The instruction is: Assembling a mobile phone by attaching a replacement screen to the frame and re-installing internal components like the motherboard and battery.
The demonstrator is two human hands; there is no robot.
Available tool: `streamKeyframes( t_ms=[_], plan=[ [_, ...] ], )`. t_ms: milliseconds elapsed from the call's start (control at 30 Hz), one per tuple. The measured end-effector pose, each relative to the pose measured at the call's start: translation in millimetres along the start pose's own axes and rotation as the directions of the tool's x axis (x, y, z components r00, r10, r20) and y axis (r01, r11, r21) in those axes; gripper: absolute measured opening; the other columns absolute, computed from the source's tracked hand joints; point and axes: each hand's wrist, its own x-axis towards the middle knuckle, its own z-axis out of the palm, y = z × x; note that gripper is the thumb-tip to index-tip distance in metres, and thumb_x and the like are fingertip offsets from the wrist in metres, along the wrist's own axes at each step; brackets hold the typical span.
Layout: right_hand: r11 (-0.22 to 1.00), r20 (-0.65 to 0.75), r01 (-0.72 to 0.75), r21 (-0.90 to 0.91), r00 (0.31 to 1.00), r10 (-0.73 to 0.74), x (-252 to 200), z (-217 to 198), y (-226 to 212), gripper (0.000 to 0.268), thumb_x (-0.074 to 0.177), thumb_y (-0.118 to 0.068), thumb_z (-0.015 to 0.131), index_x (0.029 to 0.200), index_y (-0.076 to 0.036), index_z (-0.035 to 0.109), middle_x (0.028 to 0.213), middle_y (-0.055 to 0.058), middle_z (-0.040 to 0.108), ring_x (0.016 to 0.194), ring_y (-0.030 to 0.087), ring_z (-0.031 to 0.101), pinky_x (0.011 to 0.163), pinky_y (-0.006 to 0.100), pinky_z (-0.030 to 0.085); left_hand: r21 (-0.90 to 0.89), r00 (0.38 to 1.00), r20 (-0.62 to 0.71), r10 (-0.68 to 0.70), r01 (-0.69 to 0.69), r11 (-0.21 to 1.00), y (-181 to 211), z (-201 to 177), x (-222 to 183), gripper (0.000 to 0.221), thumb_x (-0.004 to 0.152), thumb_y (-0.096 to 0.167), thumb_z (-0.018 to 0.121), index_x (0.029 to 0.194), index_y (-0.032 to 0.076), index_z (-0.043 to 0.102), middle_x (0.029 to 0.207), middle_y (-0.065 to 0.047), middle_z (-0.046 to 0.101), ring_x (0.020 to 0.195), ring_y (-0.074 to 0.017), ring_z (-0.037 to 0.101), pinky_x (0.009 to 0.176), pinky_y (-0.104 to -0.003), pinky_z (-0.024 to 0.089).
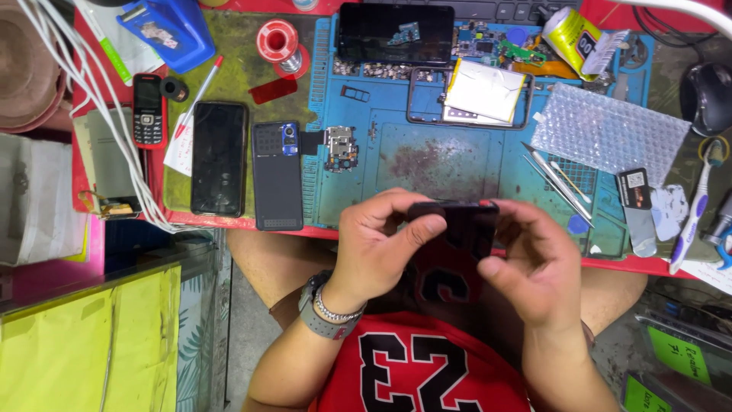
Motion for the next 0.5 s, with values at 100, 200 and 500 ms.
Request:
streamKeyframes(
  t_ms=[100, 200, 500],
  plan=[
    [0.985, 0.051, -0.109, -0.131, 0.992, 0.116, -20.6, 5.4, -5.8, 0.048, 0.074, -0.004, 0.085, 0.117, 0.004, 0.065, 0.098, 0.009, 0.071, 0.090, 0.014, 0.067, 0.085, 0.027, 0.056, -0.038, 0.996, -0.058, -0.072, 0.069, 0.997, -11.4, -10.3, 1.8, 0.019, 0.089, 0.017, 0.081, 0.101, 0.003, 0.076, 0.084, -0.006, 0.073, 0.079, -0.0103, 0.066, 0.073, -0.025, 0.057],
    [0.907, -0.004, -0.057, -0.418, 0.998, 0.061, -26.7, 19.7, -23.6, 0.021, 0.081, 0.001, 0.080, 0.098, 0.000, 0.067, 0.091, 0.009, 0.071, 0.083, 0.016, 0.065, 0.079, 0.026, 0.053, -0.299, 0.996, -0.007, -0.088, 0.082, 0.951, -45.7, -18.8, 1.7, 0.027, 0.093, 0.024, 0.080, 0.109, 0.004, 0.072, 0.098, -0.006, 0.073, 0.086, -0.0147, 0.066, 0.079, -0.028, 0.056],
    [0.287, 0.365, 0.510, -0.811, 0.824, -0.433, -9.0, 32.1, -27.0, 0.013, 0.089, 0.007, 0.074, 0.097, -0.002, 0.071, 0.093, 0.011, 0.067, 0.081, 0.033, 0.058, 0.083, 0.048, 0.047, -0.707, 0.975, -0.039, -0.221, 0.129, 0.695, -76.4, 10.1, -17.2, 0.038, 0.106, 0.019, 0.051, 0.140, 0.001, 0.052, 0.126, -0.018, 0.065, 0.116, -0.0292, 0.062, 0.101, -0.042, 0.052]
  ],
)
